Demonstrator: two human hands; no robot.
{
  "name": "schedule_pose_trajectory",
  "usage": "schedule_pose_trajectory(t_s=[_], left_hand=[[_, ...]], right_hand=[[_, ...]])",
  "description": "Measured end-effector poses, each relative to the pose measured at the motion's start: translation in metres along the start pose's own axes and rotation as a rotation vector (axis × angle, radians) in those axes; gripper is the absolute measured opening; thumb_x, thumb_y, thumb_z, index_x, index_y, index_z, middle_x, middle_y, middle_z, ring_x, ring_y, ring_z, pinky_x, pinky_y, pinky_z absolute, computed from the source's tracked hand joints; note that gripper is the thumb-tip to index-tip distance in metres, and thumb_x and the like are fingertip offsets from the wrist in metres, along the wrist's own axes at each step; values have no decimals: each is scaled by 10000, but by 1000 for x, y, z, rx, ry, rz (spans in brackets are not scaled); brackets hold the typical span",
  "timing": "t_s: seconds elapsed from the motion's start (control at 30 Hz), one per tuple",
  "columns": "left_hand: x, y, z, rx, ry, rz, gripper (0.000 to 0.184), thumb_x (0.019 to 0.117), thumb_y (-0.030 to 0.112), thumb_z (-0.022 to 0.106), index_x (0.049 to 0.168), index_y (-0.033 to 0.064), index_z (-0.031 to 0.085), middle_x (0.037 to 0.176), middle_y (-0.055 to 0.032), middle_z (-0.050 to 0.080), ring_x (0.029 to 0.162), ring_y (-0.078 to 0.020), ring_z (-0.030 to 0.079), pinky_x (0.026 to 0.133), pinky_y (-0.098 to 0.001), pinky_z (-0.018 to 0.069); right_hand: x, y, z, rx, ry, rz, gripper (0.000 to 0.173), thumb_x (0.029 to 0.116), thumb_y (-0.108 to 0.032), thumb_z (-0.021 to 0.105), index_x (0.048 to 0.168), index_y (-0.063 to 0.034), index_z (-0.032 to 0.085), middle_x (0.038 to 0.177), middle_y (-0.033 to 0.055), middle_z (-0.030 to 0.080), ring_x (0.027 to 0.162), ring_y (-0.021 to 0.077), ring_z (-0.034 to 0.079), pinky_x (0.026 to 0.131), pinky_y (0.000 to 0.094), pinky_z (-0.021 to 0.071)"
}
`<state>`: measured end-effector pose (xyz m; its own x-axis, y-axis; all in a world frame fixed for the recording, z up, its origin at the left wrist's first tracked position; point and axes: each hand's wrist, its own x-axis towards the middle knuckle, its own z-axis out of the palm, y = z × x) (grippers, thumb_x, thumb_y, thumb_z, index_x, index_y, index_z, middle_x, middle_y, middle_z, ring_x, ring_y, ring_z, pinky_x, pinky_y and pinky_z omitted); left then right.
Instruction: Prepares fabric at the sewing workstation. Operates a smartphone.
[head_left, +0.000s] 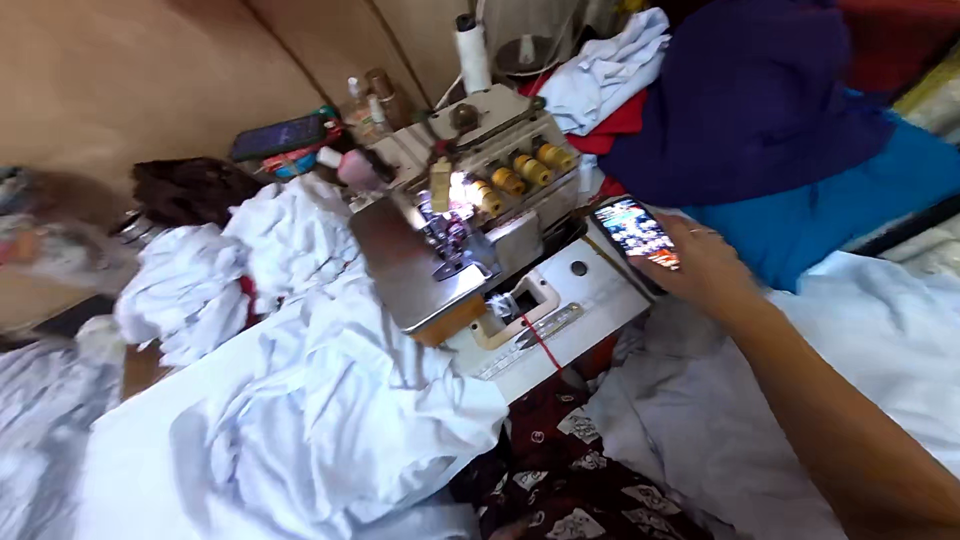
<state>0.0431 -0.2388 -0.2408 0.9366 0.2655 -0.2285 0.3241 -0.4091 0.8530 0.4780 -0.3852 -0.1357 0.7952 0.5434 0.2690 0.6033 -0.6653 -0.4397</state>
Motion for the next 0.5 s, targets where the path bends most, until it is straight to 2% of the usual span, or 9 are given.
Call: schedule_pose_trajectory(t_s=[0.07, 0.1, 0.17, 0.23, 0.3, 0.33, 0.4, 0.43, 0.5], left_hand=[[-5, 8, -7, -151, 42, 48, 354, 1032, 87, 482, 1260, -140, 629, 1248, -282, 667, 1207, -354, 639, 1097, -484, 445], [-7, 20, -17, -230, 61, 49, 324, 1021, 65, 518, 1268, -104, 640, 1264, -229, 671, 1224, -277, 630, 1106, -442, 455], [-6, 46, -45, -273, 179, 130, 276, 988, 88, 597, 1222, -19, 695, 1214, -111, 708, 1166, -144, 653, 1047, -350, 510], [1, 63, -88, -171, 332, 283, 231, 1010, 225, 625, 1195, 132, 725, 1194, 35, 725, 1156, -44, 647, 1023, -273, 526], [14, 75, -140, 19, 507, 415, 199, 1034, 295, 591, 1172, 229, 718, 1190, 124, 711, 1161, 9, 626, 1020, -235, 517], [22, 80, -164, 125, 579, 452, 187, 1044, 283, 574, 1133, 215, 723, 1164, 114, 716, 1151, 6, 628, 1017, -236, 514], [44, 84, -204, 409, 644, 475, 225, 1035, 173, 537, 1060, 120, 754, 1106, 1, 741, 1122, -90, 654, 1010, -308, 507], [57, 83, -219, 591, 629, 462, 248, 1000, 101, 526, 1051, 92, 769, 1114, -57, 742, 1110, -179, 666, 993, -388, 511], [82, 82, -239, 866, 507, 386, 283, 953, 39, 564, 1161, 85, 750, 1281, -157, 677, 1162, -368, 644, 949, -578, 502]], right_hand=[[-17, -15, 6, 116, 112, -166, 563, 994, -358, 595, 1405, 26, 557, 1362, 296, 586, 1249, 494, 567, 1025, 670, 438], [-27, -26, 12, 205, 143, -224, 496, 1015, -343, 551, 1339, 26, 617, 1294, 274, 634, 1187, 442, 612, 1001, 608, 475], [-49, -54, 29, 382, 130, -324, 392, 1029, -278, 534, 1198, 37, 695, 1163, 233, 700, 1057, 325, 673, 923, 462, 543], [-67, -84, 50, 523, 47, -419, 320, 1024, -231, 547, 1132, 13, 723, 1099, 182, 725, 1006, 236, 691, 885, 357, 566], [-79, -111, 69, 596, -54, -504, 277, 1017, -211, 560, 1123, -27, 737, 1056, 143, 729, 956, 195, 696, 837, 323, 580], [-83, -123, 76, 614, -87, -548, 262, 1006, -200, 565, 1111, -45, 748, 1033, 131, 731, 932, 193, 698, 817, 326, 582], [-89, -141, 82, 640, -126, -643, 245, 1015, -214, 560, 1082, -89, 758, 1008, 84, 739, 955, 166, 699, 851, 307, 575], [-90, -148, 84, 652, -132, -686, 242, 1019, -225, 559, 1062, -104, 763, 991, 63, 741, 958, 148, 699, 860, 285, 571], [-93, -158, 86, 673, -170, -745, 243, 1021, -228, 555, 1058, -113, 765, 973, 46, 737, 946, 131, 691, 858, 255, 560]])
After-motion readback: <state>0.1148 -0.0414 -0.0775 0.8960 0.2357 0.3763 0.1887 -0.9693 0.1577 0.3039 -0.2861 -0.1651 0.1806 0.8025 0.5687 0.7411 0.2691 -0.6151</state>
